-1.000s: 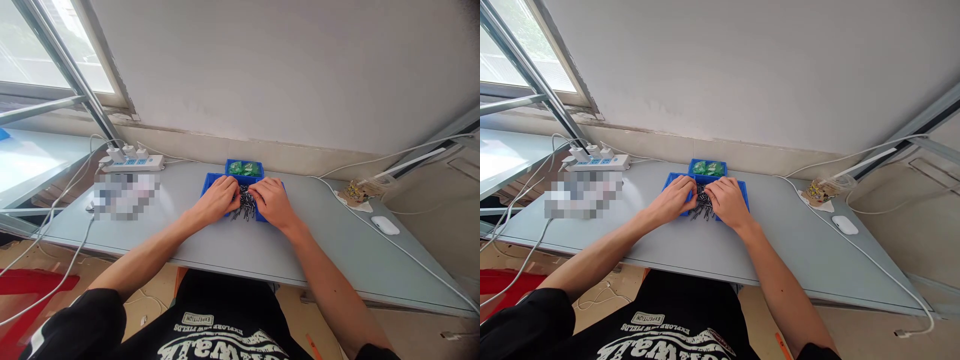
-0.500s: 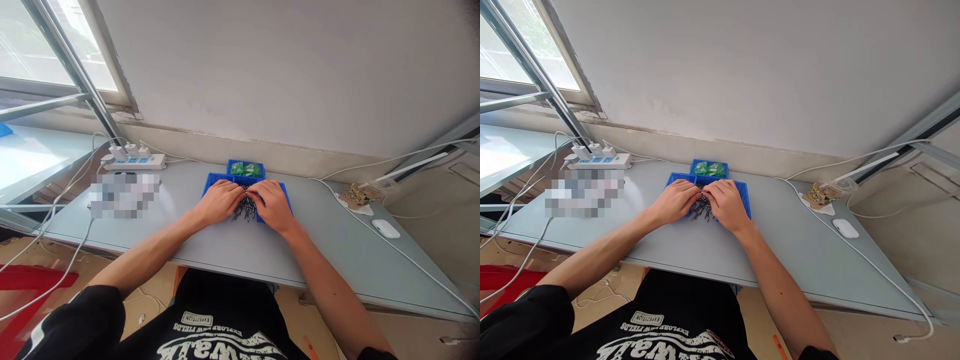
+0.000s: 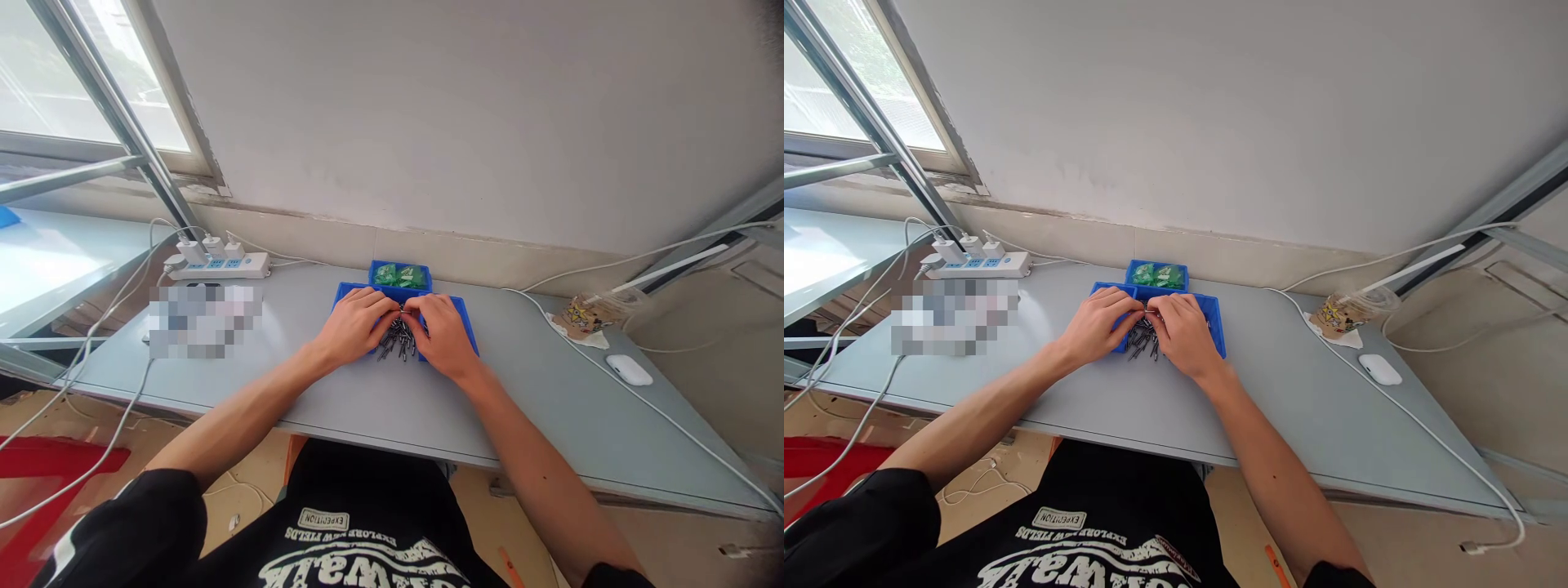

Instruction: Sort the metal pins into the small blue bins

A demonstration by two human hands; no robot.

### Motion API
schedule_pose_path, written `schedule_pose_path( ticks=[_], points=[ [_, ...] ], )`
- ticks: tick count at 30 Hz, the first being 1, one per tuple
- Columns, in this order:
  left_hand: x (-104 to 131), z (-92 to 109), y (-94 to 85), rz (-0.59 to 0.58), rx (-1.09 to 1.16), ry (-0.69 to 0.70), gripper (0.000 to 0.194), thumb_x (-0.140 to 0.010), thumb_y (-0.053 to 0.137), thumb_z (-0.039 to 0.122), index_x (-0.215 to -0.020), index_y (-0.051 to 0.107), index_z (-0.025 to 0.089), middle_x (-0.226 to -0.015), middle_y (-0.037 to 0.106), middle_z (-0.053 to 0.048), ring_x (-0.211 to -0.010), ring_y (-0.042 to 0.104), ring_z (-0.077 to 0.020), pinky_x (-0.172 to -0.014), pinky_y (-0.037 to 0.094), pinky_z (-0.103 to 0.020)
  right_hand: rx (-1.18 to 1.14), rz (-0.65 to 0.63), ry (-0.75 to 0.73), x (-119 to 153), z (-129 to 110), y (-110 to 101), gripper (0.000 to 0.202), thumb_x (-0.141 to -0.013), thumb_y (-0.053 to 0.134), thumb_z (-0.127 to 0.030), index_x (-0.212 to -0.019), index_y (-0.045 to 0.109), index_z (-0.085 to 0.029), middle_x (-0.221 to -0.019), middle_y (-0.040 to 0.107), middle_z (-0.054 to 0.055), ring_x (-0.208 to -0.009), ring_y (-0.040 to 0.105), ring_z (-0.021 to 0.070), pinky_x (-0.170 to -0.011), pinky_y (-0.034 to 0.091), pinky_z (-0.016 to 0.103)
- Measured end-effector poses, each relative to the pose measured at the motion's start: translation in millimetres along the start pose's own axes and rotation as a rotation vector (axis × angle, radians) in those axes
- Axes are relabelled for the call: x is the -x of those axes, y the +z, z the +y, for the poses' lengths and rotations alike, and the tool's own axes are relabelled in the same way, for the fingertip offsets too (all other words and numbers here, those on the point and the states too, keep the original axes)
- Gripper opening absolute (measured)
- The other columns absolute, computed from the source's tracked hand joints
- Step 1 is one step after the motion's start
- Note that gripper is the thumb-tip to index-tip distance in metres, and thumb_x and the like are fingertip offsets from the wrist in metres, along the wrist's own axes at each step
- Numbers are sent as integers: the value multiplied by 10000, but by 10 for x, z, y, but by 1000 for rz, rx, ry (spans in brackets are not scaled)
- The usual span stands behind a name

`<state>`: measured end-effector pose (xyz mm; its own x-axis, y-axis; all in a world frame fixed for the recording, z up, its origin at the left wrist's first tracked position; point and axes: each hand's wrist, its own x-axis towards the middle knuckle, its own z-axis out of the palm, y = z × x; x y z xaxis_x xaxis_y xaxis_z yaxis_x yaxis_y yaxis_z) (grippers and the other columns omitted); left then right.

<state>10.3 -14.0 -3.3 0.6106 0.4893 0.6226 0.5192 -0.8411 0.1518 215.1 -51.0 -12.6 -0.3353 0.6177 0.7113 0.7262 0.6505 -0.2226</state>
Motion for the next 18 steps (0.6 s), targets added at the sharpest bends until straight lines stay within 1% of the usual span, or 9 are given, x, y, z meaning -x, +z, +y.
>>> schedule_pose_path(
  ticks=[5, 9, 15, 18],
  points=[
    [5, 6, 2, -3, 15, 5, 274, -1089, 445, 327, -1035, 683, 202, -970, 723, -47, -922, 632, -195, -861, 460, -343, 14, -13, 17, -8, 4, 14, 157, -1080, 428, -276, -974, 541, -250, -861, 656, 38, -814, 582, 223, -827, 423, 383],
    [7, 2, -1, 33, 19, 20, 275, -1090, 450, 332, -1045, 690, 206, -1023, 728, -53, -947, 640, -194, -872, 469, -347, 10, -5, 14, -17, -7, 7, 164, -1086, 416, -277, -982, 540, -251, -858, 656, 38, -818, 586, 224, -833, 426, 386],
    [0, 2, -1, 51, 10, 1, 297, -1091, 443, 354, -1049, 700, 211, -1062, 722, -68, -986, 656, -201, -901, 478, -360, -20, -7, 33, -12, -17, -4, 132, -1080, 438, -294, -1086, 561, -248, -968, 692, 68, -897, 614, 239, -851, 438, 398],
    [0, 8, -3, 44, 9, -2, 290, -1090, 449, 359, -1058, 696, 211, -1065, 724, -66, -983, 658, -201, -894, 475, -358, -7, 3, 30, -10, -11, -2, 121, -1073, 442, -273, -1046, 556, -244, -936, 676, 62, -874, 593, 234, -837, 439, 389]
  ],
)
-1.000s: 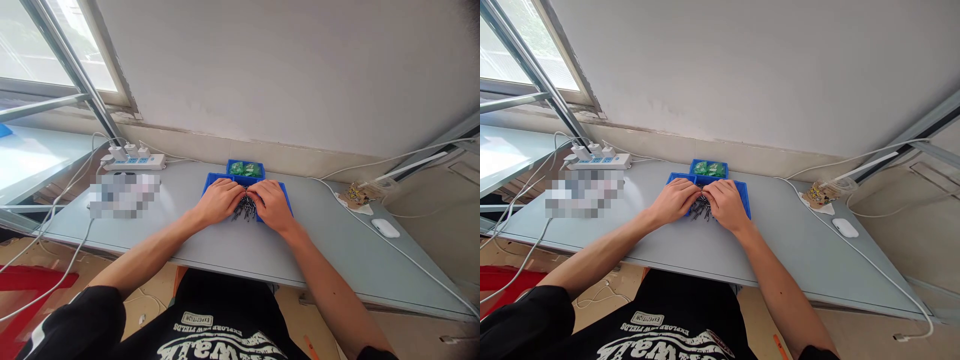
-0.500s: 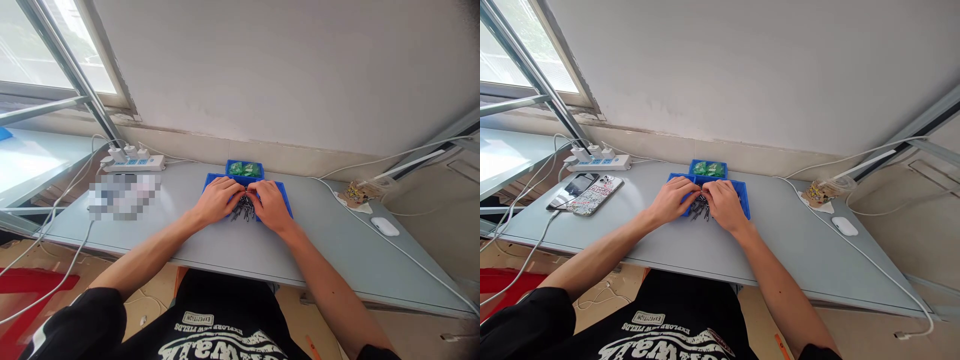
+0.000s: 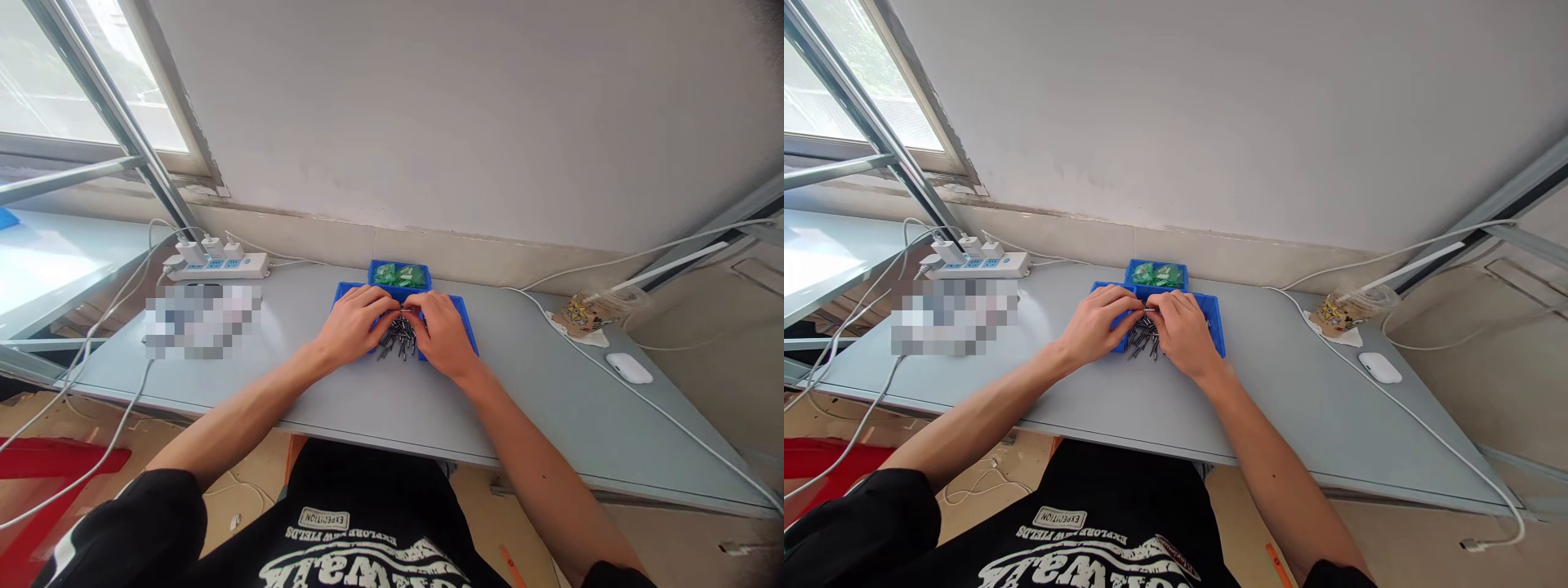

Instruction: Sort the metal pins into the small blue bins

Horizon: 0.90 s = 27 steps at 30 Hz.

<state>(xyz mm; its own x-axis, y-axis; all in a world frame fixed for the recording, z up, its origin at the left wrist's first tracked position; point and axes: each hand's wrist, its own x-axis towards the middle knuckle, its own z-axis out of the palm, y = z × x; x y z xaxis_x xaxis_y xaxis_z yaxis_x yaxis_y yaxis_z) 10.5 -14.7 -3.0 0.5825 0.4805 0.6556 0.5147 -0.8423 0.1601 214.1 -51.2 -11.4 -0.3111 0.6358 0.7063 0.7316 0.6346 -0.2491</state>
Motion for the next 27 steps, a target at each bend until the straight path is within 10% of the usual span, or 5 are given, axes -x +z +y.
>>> schedule_pose_path(
  ticks=[27],
  points=[
    [11, -9, 7, 17, 3, -7, 276, -1079, 470, 355, -1048, 710, 223, -1061, 722, -57, -974, 654, -196, -904, 470, -358, -12, -19, -9, 3, 1, -1, 127, -1069, 451, -266, -1160, 537, -246, -1018, 693, 70, -909, 620, 239, -866, 451, 399]
  ],
)
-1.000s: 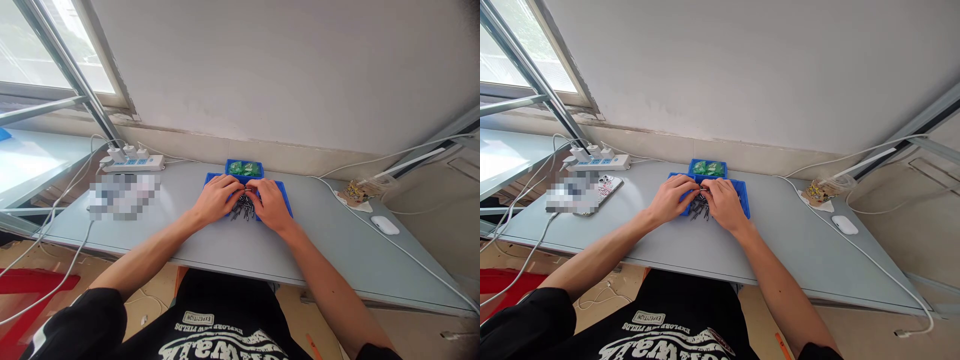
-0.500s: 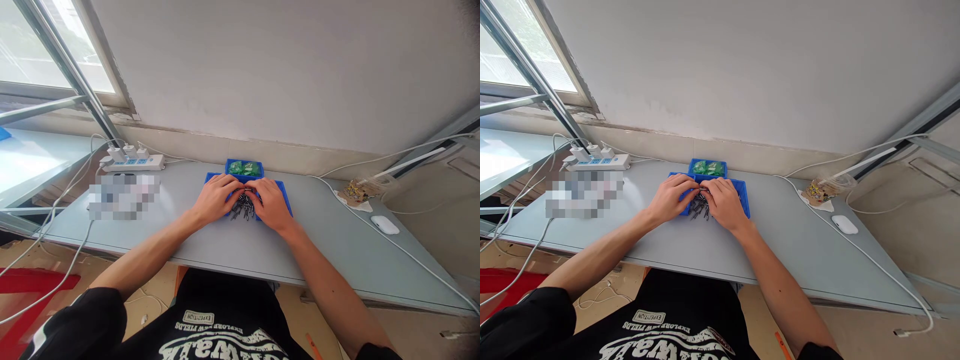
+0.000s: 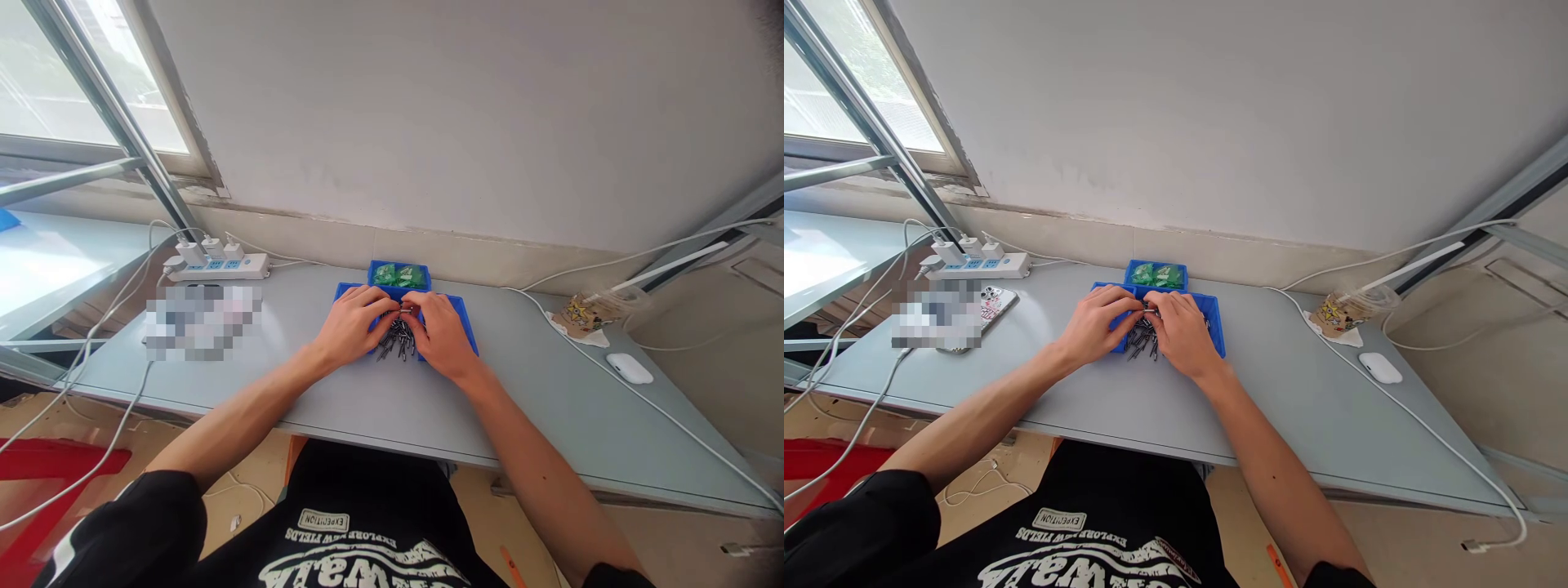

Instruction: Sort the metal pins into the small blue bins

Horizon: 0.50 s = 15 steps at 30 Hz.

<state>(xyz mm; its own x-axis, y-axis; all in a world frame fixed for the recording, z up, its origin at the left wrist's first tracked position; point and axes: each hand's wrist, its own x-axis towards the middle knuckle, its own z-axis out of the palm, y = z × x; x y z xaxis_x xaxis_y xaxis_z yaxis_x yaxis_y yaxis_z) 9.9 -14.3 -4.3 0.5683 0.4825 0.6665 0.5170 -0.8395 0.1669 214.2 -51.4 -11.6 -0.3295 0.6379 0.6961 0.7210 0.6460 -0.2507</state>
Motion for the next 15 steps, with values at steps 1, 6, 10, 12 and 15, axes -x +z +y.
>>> schedule_pose_path(
  ticks=[1, 6, 10, 12, 15],
  points=[
    [1, 0, 1, 4, 0, 4, 270, -1078, 475, 351, -1048, 710, 221, -1058, 722, -56, -968, 653, -194, -898, 470, -357, 6, 1, -4, 2, 3, 4, 116, -1068, 451, -256, -1143, 538, -244, -1007, 691, 68, -906, 618, 238, -860, 450, 397],
    [3, -5, 9, 14, 0, 27, 269, -1077, 480, 337, -1044, 718, 216, -1037, 720, -55, -953, 648, -192, -882, 469, -351, 26, 8, -21, 4, 16, 14, 118, -1077, 433, -232, -1007, 527, -239, -911, 665, 49, -861, 602, 227, -820, 436, 375],
    [-1, -11, 15, 40, 7, 39, 264, -1075, 491, 335, -1030, 720, 211, -1021, 722, -54, -940, 649, -194, -865, 467, -350, 14, 6, -19, -2, 5, 6, 98, -1079, 452, -261, -1038, 538, -239, -922, 676, 50, -859, 605, 231, -825, 434, 377],
    [-3, -11, 14, 49, 10, 36, 259, -1073, 498, 334, -1024, 719, 209, -1022, 724, -54, -942, 650, -195, -863, 466, -350, 5, 6, -16, -3, -2, 3, 85, -1077, 454, -258, -1080, 537, -239, -963, 685, 58, -873, 609, 234, -836, 439, 381],
    [-3, -11, 12, 48, 17, 47, 255, -1074, 499, 330, -1025, 718, 208, -1021, 722, -54, -937, 649, -192, -862, 468, -350, 2, 6, -16, -2, -2, 7, 88, -1074, 443, -246, -1066, 530, -240, -958, 676, 60, -871, 603, 236, -836, 443, 384]
  ],
)
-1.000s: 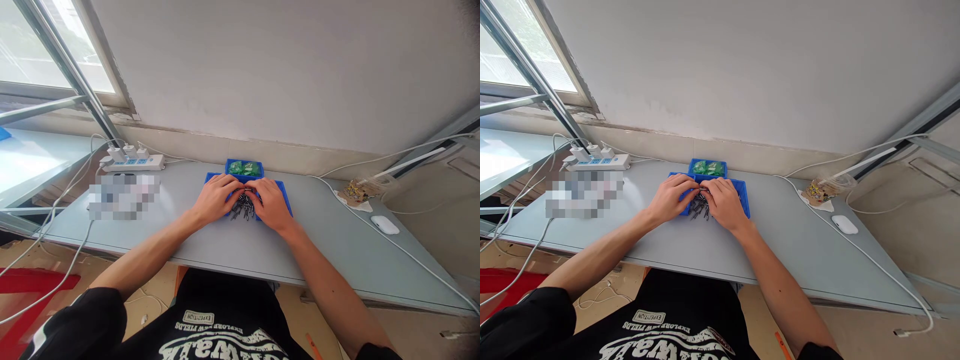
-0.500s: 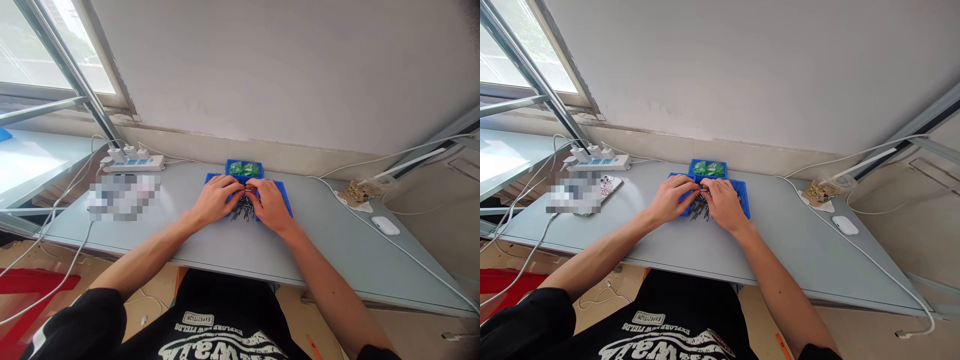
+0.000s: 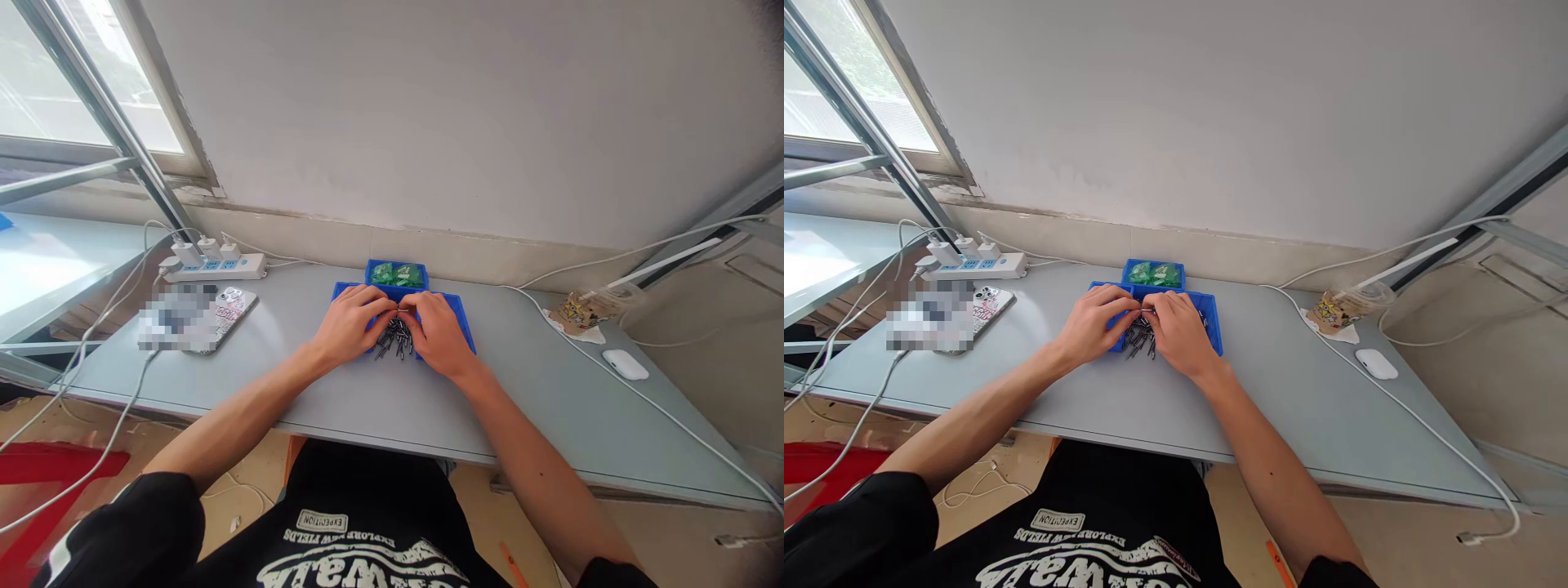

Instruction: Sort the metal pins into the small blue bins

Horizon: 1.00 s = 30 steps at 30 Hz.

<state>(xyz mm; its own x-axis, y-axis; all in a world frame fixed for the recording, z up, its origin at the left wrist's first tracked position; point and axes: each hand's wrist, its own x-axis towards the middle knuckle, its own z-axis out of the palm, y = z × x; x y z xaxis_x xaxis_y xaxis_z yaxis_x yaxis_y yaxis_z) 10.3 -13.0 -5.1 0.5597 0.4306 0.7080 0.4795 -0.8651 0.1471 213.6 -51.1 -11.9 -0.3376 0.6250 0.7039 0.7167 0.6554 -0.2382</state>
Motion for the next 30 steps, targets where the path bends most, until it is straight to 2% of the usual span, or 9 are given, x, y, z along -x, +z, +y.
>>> schedule_pose_path(
  ticks=[10, 15, 19, 21, 26, 28, 30],
  points=[
    [-18, 9, -18, 17, 16, 17, 291, -1082, 482, 349, -1019, 726, 205, -995, 727, -60, -925, 654, -186, -889, 476, -353, 36, -40, -25, -9, 16, -19, 223, -1096, 406, -272, -937, 557, -239, -893, 682, 39, -845, 566, 217, -807, 395, 368],
    [-17, 16, -24, 8, 33, 18, 291, -1086, 470, 332, -1014, 720, 202, -894, 732, -38, -860, 662, -173, -895, 469, -348, 51, -55, -1, -9, -3, -30, 347, -1107, 376, -304, -788, 492, -235, -727, 603, 9, -714, 514, 192, -802, 391, 363],
    [-10, 16, -22, 6, 37, 30, 265, -1083, 478, 305, -1008, 710, 201, -866, 737, -20, -820, 661, -163, -874, 458, -341, 50, -48, -8, -6, -8, -31, 375, -1104, 377, -293, -748, 478, -233, -683, 579, -2, -672, 493, 176, -796, 391, 361],
    [-14, 27, -27, 7, 39, 26, 265, -1084, 478, 306, -1001, 707, 200, -866, 740, -18, -818, 662, -162, -873, 455, -341, 64, -1, -34, -7, -6, -34, 362, -1098, 391, -282, -756, 501, -232, -695, 600, 4, -679, 498, 176, -791, 392, 361],
    [-27, 62, -35, 2, 64, 18, 269, -1089, 470, 310, -1006, 701, 200, -887, 752, -20, -825, 670, -162, -886, 455, -345, 95, 211, -81, 6, 6, -53, 274, -1083, 431, -270, -848, 568, -231, -750, 651, 16, -703, 549, 171, -767, 399, 353],
    [-23, 60, -26, -13, 64, 23, 266, -1090, 466, 304, -1015, 700, 202, -891, 750, -20, -835, 669, -164, -894, 454, -345, 99, 288, -62, 19, 16, -69, 267, -1081, 424, -270, -855, 561, -235, -750, 648, 10, -696, 559, 167, -754, 404, 350],
    [-15, 51, -10, -78, 50, 52, 270, -1090, 458, 293, -1021, 703, 202, -894, 743, -23, -846, 665, -168, -902, 450, -345, 124, 397, -9, 31, 36, -92, 261, -1079, 418, -269, -857, 553, -238, -750, 643, 4, -690, 559, 166, -753, 409, 352]
  ],
)
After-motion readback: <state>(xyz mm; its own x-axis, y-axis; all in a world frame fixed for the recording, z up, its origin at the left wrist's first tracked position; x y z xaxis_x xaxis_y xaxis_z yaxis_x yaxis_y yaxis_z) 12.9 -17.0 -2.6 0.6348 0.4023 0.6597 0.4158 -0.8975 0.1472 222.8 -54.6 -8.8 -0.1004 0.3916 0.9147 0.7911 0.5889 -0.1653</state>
